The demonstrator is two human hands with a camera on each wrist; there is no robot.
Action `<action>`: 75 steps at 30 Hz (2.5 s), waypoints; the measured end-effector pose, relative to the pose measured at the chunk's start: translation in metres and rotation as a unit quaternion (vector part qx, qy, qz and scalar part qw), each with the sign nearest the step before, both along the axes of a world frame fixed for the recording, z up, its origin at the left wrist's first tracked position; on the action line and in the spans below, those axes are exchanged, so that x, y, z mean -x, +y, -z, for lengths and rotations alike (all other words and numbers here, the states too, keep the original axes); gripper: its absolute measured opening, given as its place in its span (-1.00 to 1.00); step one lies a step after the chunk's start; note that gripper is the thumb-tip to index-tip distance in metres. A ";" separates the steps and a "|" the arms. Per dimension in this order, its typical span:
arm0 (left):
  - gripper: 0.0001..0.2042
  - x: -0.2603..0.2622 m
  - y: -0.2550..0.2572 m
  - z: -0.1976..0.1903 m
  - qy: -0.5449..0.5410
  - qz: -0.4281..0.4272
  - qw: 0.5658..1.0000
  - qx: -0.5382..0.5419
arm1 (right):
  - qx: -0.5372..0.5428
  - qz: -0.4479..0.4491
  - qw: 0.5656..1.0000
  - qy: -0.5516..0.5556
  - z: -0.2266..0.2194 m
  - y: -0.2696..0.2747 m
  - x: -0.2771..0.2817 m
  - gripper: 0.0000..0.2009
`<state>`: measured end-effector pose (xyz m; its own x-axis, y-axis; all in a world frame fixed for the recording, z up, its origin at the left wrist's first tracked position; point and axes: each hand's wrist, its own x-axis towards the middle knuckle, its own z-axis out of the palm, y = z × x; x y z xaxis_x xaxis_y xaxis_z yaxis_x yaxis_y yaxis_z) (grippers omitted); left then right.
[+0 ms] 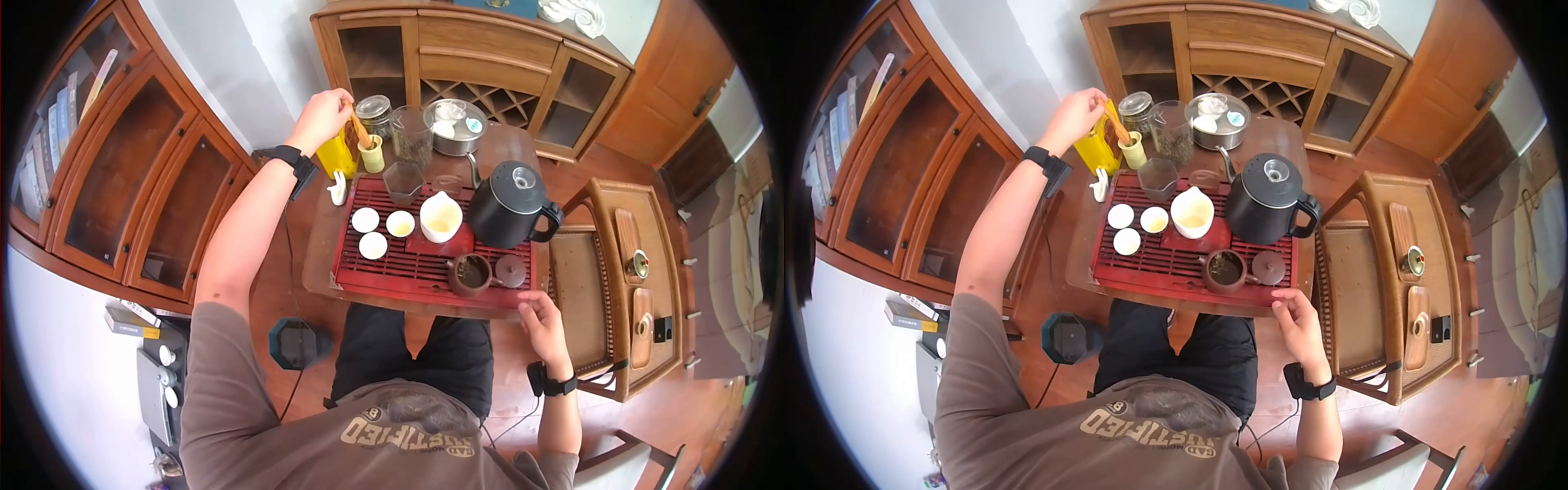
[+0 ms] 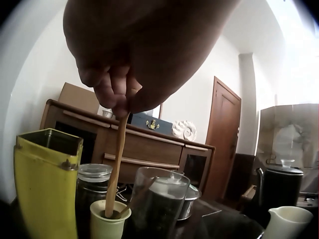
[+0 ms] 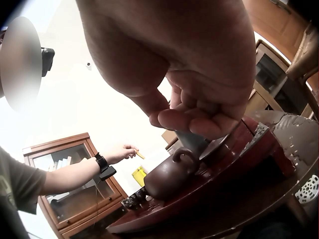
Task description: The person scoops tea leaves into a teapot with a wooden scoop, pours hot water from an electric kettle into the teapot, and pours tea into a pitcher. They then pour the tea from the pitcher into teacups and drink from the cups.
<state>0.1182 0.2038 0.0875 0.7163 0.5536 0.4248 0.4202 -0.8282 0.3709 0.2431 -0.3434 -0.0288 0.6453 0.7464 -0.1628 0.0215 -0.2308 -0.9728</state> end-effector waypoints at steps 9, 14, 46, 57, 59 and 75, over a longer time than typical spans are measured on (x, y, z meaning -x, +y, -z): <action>-0.79 -0.003 0.001 0.036 0.078 0.048 0.996 0.020 | 0.006 0.009 1.000 -0.001 -0.003 -0.007 0.001 -0.83; -0.78 0.003 0.005 0.048 0.050 0.068 0.996 0.033 | 0.009 0.008 1.000 0.011 -0.001 -0.006 0.000 -0.82; -0.88 0.167 -0.133 0.249 -0.402 -0.106 0.822 0.389 | 0.056 0.033 0.972 -0.225 0.009 0.049 -0.044 -0.81; -0.85 0.170 -0.136 0.253 -0.375 -0.079 0.845 0.373 | 0.007 0.152 0.968 -0.197 0.016 0.048 -0.058 -0.78; -0.85 0.170 -0.136 0.253 -0.382 -0.073 0.843 0.373 | -0.050 0.221 0.947 -0.229 0.014 0.050 -0.076 -0.73; -0.86 0.168 -0.136 0.255 -0.378 -0.079 0.844 0.372 | -0.174 0.034 0.980 0.085 0.011 0.110 -0.155 -0.30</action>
